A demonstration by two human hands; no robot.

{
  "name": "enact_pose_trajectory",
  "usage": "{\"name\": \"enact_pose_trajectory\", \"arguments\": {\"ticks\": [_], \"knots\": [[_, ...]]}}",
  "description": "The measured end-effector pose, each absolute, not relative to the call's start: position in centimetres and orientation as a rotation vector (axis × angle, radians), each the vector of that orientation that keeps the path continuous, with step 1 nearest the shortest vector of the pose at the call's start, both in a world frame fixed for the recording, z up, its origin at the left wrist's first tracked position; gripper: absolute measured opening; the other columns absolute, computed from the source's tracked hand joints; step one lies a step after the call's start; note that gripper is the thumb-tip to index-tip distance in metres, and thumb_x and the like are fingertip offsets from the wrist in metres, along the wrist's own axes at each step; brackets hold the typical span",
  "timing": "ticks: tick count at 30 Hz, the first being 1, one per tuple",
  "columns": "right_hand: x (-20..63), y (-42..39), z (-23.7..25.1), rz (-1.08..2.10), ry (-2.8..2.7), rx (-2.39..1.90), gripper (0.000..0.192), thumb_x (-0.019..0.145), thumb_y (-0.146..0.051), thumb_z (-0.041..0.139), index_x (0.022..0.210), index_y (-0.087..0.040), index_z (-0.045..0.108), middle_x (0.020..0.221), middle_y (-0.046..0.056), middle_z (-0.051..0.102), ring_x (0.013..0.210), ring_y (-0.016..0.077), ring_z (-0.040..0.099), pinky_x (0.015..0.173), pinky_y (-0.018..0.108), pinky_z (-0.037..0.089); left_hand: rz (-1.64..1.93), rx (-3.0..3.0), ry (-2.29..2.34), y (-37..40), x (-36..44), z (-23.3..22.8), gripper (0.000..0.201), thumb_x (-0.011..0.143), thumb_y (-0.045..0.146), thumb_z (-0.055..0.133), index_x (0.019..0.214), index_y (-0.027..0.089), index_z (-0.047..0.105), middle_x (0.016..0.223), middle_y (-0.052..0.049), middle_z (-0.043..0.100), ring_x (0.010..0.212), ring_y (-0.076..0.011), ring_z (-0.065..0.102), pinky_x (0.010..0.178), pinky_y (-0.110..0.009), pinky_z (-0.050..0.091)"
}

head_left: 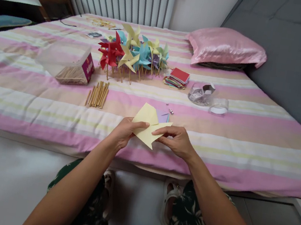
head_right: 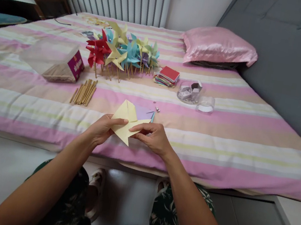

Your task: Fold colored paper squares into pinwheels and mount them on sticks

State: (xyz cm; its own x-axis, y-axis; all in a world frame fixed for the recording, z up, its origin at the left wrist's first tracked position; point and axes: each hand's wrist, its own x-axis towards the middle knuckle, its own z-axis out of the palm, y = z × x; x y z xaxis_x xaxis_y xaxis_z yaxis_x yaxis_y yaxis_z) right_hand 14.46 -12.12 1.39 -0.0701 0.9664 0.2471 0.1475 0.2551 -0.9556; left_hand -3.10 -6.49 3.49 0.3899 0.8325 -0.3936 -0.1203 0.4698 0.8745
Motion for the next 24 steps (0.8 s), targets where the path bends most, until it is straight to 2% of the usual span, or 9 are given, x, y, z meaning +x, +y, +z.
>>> {"name": "enact_pose_trajectory", "arguments": {"ticks": [5,10,24], "knots": [[14.4,-12.2,1.3,1.107,-1.366,-1.053,0.013,0.068,-0.033,0.075,0.075,-0.022,0.074,0.070,0.001,0.072,0.062,0.0137,0.066,0.060,0.026,0.055,0.747,0.907,1.008,-6.9,-2.7,3.8,0.022,0.053,0.021,0.076,0.070,0.009,0.070,0.063,-0.004,0.068,0.054,-0.0121,0.057,0.051,-0.022,0.039],[14.2,-12.1,1.4,1.074,-1.307,-1.067,0.015,0.069,-0.035,0.074,0.069,-0.020,0.072,0.061,0.000,0.069,0.056,0.0120,0.064,0.053,0.023,0.052,0.799,0.933,0.993,-7.1,-2.3,3.5,0.024,0.053,0.024,0.077,0.071,0.010,0.069,0.064,-0.004,0.068,0.054,-0.0131,0.058,0.052,-0.022,0.042],[13.9,-11.7,1.2,0.950,-1.232,-1.201,0.020,0.069,-0.036,0.073,0.065,-0.017,0.066,0.060,0.002,0.068,0.054,0.0132,0.063,0.051,0.023,0.049,0.911,1.036,1.039,-7.5,-1.6,3.1,0.027,0.051,0.028,0.081,0.063,0.009,0.067,0.057,-0.003,0.064,0.050,-0.0124,0.056,0.050,-0.023,0.042]]}}
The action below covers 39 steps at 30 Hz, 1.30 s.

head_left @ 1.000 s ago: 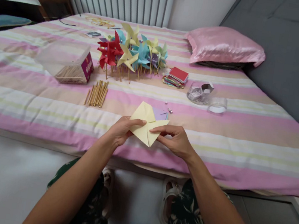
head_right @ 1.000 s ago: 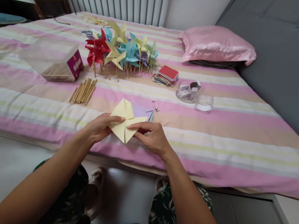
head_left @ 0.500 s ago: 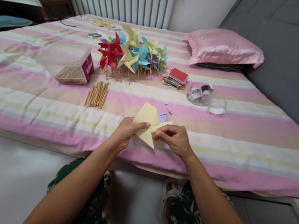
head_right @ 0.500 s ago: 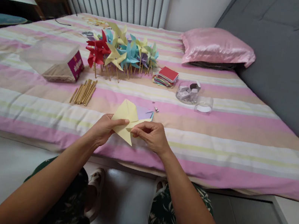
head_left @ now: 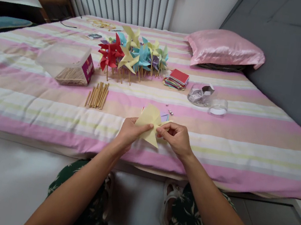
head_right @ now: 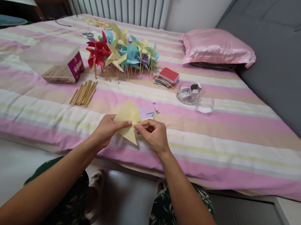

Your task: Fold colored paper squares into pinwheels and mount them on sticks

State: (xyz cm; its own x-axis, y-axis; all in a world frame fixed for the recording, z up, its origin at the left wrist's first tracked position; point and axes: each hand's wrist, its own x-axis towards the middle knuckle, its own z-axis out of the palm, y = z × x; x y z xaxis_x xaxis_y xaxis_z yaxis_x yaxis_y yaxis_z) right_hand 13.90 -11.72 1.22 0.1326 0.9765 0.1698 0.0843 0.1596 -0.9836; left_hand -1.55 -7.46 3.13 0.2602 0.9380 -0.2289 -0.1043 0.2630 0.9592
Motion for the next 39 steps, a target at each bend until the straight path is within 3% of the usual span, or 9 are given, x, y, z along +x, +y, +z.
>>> {"name": "enact_pose_trajectory", "arguments": {"ticks": [16,31,39], "knots": [[13.8,-11.4,0.3,0.925,-1.144,-1.240,0.028,0.065,-0.043,0.074,0.067,-0.016,0.065,0.065,0.004,0.068,0.058,0.0160,0.066,0.056,0.028,0.056,0.886,1.090,1.006,-7.3,-1.6,2.4,0.030,0.055,0.034,0.080,0.071,0.011,0.071,0.061,-0.004,0.067,0.053,-0.0143,0.058,0.052,-0.024,0.043],[13.6,-11.0,0.2,0.847,-1.187,-1.280,0.029,0.067,-0.045,0.073,0.068,-0.017,0.066,0.065,0.005,0.068,0.060,0.0170,0.064,0.058,0.030,0.055,0.930,1.065,1.061,-7.0,-1.2,2.5,0.029,0.051,0.032,0.082,0.064,0.010,0.068,0.056,-0.003,0.064,0.050,-0.0129,0.055,0.049,-0.023,0.041],[13.6,-10.9,0.6,0.842,-1.107,-1.237,0.028,0.066,-0.042,0.074,0.074,-0.018,0.063,0.066,0.002,0.064,0.058,0.0169,0.065,0.057,0.030,0.056,0.940,0.998,0.995,-6.4,-0.4,2.0,0.027,0.054,0.029,0.079,0.073,0.011,0.070,0.065,-0.004,0.067,0.055,-0.0142,0.058,0.053,-0.025,0.044]]}}
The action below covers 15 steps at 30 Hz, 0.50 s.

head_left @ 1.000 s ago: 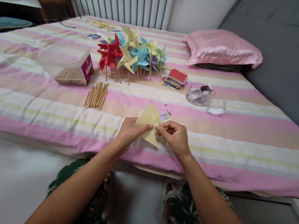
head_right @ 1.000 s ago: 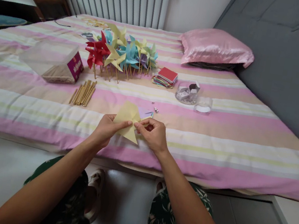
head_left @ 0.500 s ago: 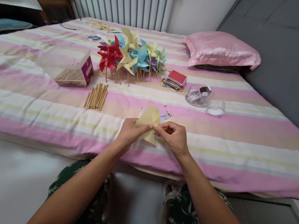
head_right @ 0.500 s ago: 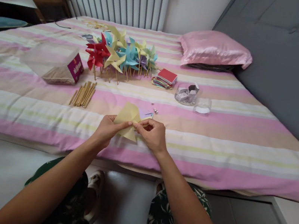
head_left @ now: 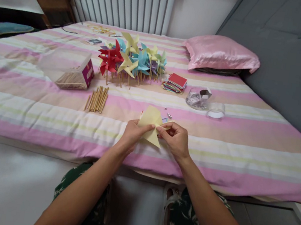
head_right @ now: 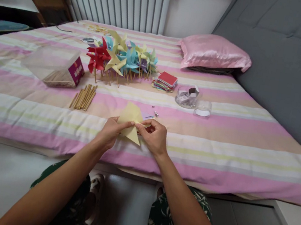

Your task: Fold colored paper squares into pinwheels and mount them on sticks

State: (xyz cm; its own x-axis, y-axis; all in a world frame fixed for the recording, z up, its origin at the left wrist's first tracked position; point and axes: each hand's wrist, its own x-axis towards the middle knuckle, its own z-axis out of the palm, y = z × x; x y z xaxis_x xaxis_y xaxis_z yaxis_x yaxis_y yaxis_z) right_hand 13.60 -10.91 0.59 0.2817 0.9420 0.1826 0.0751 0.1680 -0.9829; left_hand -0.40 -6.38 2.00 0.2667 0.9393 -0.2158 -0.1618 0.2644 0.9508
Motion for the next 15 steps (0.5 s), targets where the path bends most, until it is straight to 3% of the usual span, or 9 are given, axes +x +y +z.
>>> {"name": "enact_pose_trajectory", "arguments": {"ticks": [7,15], "knots": [[13.9,-10.9,1.2,0.793,-0.985,-1.184,0.051,0.069,-0.039,0.072,0.112,-0.021,0.051,0.083,0.002,0.066,0.053,0.0114,0.062,0.054,0.026,0.053,0.988,0.933,1.027,-5.3,0.6,2.8,0.031,0.051,0.029,0.078,0.075,0.010,0.069,0.065,-0.004,0.067,0.055,-0.0141,0.058,0.052,-0.025,0.044],[16.5,-9.3,4.0,0.652,-0.921,-1.265,0.047,0.073,-0.040,0.068,0.111,-0.019,0.049,0.081,0.003,0.067,0.052,0.0111,0.060,0.053,0.025,0.050,1.079,0.958,1.069,-0.2,1.6,4.7,0.033,0.048,0.029,0.079,0.071,0.008,0.068,0.061,-0.004,0.065,0.052,-0.0136,0.056,0.050,-0.024,0.042]]}}
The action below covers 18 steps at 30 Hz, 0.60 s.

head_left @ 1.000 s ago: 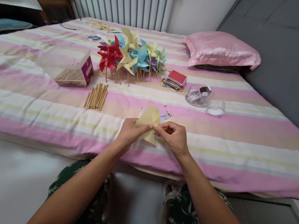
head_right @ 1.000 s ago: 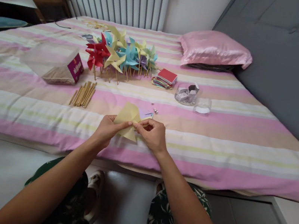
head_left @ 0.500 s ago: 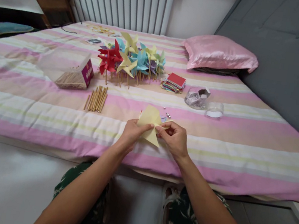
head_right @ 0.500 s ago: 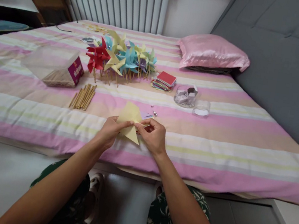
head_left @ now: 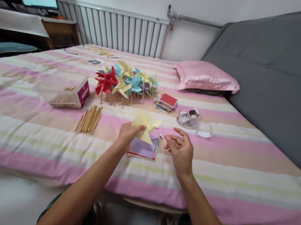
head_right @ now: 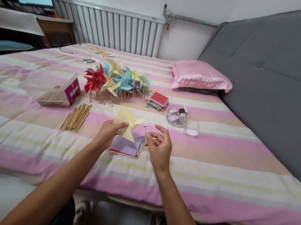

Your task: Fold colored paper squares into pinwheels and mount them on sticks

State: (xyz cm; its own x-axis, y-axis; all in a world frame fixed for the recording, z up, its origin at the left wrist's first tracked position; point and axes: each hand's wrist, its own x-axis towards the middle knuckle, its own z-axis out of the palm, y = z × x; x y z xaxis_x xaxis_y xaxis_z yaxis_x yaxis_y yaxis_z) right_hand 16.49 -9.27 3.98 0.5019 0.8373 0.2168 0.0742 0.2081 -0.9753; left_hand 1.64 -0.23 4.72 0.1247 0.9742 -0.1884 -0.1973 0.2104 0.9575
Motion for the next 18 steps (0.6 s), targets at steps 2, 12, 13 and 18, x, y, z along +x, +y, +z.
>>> {"name": "enact_pose_trajectory", "arguments": {"ticks": [2,12,13,18], "knots": [[17.6,-8.0,5.5,0.616,-0.953,-1.246,0.046,0.073,-0.040,0.068,0.110,-0.019,0.050,0.080,0.002,0.067,0.051,0.0111,0.060,0.052,0.025,0.050,1.106,0.975,1.034,1.8,2.6,5.8,0.033,0.048,0.029,0.079,0.071,0.008,0.068,0.063,-0.004,0.066,0.054,-0.0140,0.057,0.051,-0.024,0.042],[20.5,1.2,15.4,0.437,-1.033,-0.992,0.034,0.075,-0.033,0.067,0.105,-0.022,0.053,0.077,0.000,0.067,0.051,0.0097,0.058,0.049,0.023,0.050,1.212,0.996,0.942,10.9,8.6,9.7,0.033,0.045,0.027,0.080,0.070,0.009,0.069,0.066,-0.006,0.068,0.058,-0.0167,0.060,0.056,-0.028,0.047],[20.4,1.5,16.0,0.458,-1.055,-0.979,0.031,0.075,-0.031,0.067,0.102,-0.022,0.055,0.077,0.001,0.067,0.052,0.0102,0.058,0.050,0.024,0.050,1.218,0.996,0.933,11.5,8.7,9.8,0.034,0.045,0.028,0.080,0.071,0.009,0.070,0.065,-0.006,0.068,0.057,-0.0168,0.060,0.057,-0.029,0.048],[20.3,0.4,16.3,0.803,-1.299,-0.857,0.005,0.075,-0.030,0.068,0.078,-0.026,0.067,0.069,0.000,0.067,0.052,0.0120,0.059,0.048,0.024,0.050,1.264,1.017,1.003,13.2,8.8,7.9,0.030,0.048,0.026,0.080,0.071,0.009,0.070,0.060,-0.004,0.067,0.054,-0.0147,0.058,0.053,-0.026,0.045]]}}
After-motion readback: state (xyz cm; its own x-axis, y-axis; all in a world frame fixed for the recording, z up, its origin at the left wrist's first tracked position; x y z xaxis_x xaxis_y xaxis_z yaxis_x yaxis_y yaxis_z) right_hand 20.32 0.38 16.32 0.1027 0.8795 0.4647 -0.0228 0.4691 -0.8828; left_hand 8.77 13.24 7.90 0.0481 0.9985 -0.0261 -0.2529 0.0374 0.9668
